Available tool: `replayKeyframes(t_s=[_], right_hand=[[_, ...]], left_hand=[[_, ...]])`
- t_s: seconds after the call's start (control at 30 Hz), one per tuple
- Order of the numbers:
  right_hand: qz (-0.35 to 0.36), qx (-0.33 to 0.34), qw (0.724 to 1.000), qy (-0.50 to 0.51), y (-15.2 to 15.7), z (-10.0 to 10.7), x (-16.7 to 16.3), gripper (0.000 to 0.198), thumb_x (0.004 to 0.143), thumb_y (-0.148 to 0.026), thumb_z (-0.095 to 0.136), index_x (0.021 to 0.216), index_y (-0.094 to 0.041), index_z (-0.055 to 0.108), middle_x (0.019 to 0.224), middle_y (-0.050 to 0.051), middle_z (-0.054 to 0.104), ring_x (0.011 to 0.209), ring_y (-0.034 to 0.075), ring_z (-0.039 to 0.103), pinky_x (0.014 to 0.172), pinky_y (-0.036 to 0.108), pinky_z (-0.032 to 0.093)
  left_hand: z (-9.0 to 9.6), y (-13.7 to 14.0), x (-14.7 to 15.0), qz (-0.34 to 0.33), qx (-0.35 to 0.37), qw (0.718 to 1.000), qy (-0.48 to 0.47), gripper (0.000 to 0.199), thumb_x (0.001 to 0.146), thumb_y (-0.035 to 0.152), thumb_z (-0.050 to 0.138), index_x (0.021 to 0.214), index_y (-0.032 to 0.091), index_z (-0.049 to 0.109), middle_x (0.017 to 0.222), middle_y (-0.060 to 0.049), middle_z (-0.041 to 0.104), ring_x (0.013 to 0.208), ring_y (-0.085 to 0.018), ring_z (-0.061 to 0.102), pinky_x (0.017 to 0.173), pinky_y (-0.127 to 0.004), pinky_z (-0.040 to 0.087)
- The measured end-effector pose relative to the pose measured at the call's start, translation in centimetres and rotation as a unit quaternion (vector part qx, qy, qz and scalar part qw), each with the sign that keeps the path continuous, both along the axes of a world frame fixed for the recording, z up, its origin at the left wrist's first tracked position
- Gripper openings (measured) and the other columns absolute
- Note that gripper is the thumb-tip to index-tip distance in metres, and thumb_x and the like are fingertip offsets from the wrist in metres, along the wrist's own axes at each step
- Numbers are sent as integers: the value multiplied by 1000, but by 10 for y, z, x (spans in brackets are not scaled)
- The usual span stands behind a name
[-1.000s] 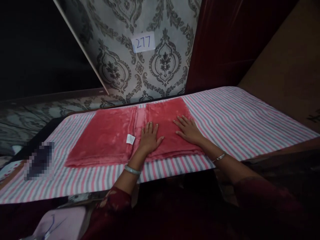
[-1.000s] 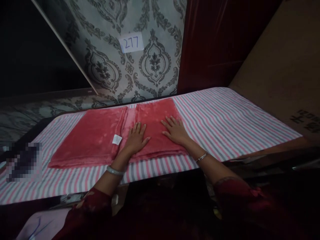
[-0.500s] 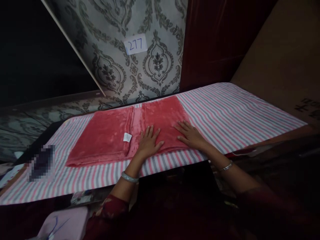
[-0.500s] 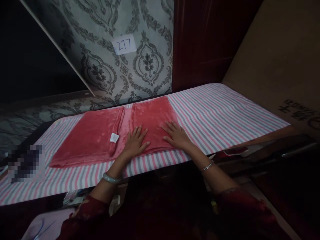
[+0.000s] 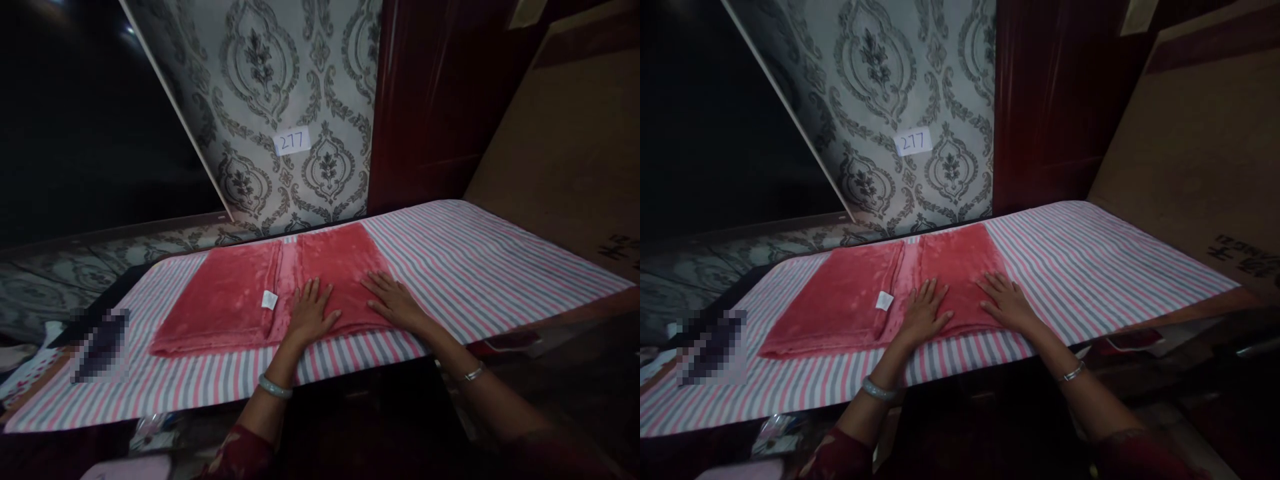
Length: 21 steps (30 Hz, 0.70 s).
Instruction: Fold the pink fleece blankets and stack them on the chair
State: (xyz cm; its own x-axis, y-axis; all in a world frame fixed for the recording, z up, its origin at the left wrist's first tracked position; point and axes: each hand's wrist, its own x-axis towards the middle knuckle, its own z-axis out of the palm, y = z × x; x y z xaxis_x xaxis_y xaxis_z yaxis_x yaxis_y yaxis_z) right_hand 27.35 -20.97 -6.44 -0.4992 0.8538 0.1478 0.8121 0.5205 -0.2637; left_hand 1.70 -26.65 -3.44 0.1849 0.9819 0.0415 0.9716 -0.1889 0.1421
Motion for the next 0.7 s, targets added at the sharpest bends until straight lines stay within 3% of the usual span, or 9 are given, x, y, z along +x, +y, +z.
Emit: replayKeyframes(t_s=[0.13,0.23,0.3,0.37,0.43,0.53,0.7], right_hand=[[2,-1,1000,1,-2,2,0,57,101,-49,43,156,-33,40,166,6,29,154,32,22,115,62,31],[20,-6,1000,19,6,7,6,55,99,-48,46,151,-32,48,160,9,40,149,34,33,113,66,31],[22,8,998,50,20,13,8,50,99,-45,44,146,-29,55,150,11,54,140,33,47,113,66,30],[9,45,995,85,43,22,6,46,100,-40,42,140,-26,60,140,12,63,131,31,56,115,64,30],[-6,80,991,105,70,31,-2,47,99,-37,42,139,-23,60,140,13,63,131,31,57,116,59,32],[-19,86,992,88,114,45,-24,54,98,-36,43,147,-15,52,149,16,54,138,30,49,116,50,36],[-76,18,997,4,166,58,-57,61,101,-35,35,155,-8,39,161,18,37,149,30,33,117,48,34]], left_hand=[[1,-3,0,2,2,1000,-26,71,95,56,54,157,26,38,169,-13,19,157,-34,14,125,-59,13],[6,-6,-2,1,-7,998,-61,70,92,54,59,154,27,43,168,-13,24,156,-34,18,123,-61,15],[15,-3,-5,4,-5,995,-100,56,93,49,58,143,26,57,160,-13,43,150,-33,33,121,-58,24],[29,10,-9,21,21,989,-142,38,98,40,49,124,23,71,138,-12,65,135,-29,54,115,-49,36],[46,33,-14,77,48,981,-170,37,100,31,41,113,20,74,123,-10,73,122,-23,63,109,-39,42],[65,84,-25,188,41,965,-180,35,100,27,44,121,17,69,129,-12,70,122,-22,63,104,-32,45],[70,162,-48,311,-15,932,-186,31,98,32,53,107,10,74,116,-20,74,111,-28,70,91,-35,52]])
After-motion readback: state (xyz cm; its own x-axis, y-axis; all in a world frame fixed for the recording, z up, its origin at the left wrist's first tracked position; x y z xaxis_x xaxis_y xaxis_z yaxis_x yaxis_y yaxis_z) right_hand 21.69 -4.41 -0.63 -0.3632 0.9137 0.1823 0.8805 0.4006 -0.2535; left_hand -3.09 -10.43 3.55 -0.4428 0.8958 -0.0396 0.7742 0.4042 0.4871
